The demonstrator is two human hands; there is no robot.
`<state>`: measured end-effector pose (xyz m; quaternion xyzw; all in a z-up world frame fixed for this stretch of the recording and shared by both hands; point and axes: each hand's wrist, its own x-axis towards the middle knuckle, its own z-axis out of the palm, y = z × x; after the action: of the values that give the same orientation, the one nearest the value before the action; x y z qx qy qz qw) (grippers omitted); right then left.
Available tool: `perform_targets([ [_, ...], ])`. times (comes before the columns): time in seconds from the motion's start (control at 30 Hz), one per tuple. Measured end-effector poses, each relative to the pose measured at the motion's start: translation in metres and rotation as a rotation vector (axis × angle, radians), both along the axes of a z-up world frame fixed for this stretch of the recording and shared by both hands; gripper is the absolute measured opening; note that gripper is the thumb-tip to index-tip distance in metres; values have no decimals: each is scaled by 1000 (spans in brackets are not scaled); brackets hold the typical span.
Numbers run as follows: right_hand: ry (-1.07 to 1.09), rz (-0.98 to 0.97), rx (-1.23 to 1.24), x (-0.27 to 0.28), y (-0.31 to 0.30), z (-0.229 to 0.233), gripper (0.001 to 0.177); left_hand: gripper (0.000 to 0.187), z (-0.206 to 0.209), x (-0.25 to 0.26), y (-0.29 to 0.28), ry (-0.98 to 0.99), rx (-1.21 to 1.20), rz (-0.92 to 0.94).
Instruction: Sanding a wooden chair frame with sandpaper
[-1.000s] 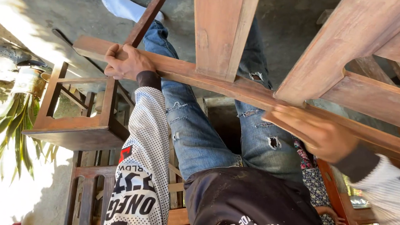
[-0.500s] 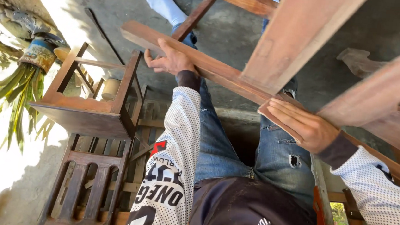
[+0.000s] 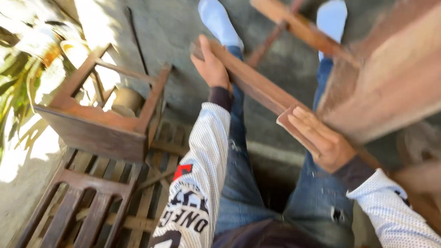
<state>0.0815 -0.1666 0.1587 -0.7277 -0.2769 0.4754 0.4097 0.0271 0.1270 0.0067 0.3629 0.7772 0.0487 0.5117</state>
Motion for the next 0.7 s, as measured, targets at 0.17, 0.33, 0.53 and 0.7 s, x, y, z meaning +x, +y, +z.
perform_targets([
  [0.17, -118, 83, -70, -11, 117, -59, 72, 66, -24, -28, 25, -174, -69, 68],
  [0.33, -177, 47, -129, -14, 176, -64, 70, 54, -36, -58, 25, -246, -115, -139],
  [0.53, -138, 65, -590, -49, 67, -32, 61, 66, -31, -42, 27, -150, -144, -99],
  [0.7, -46, 90, -372, -57, 160, -117, 66, 54, -43, -40, 27, -220, -117, 28],
])
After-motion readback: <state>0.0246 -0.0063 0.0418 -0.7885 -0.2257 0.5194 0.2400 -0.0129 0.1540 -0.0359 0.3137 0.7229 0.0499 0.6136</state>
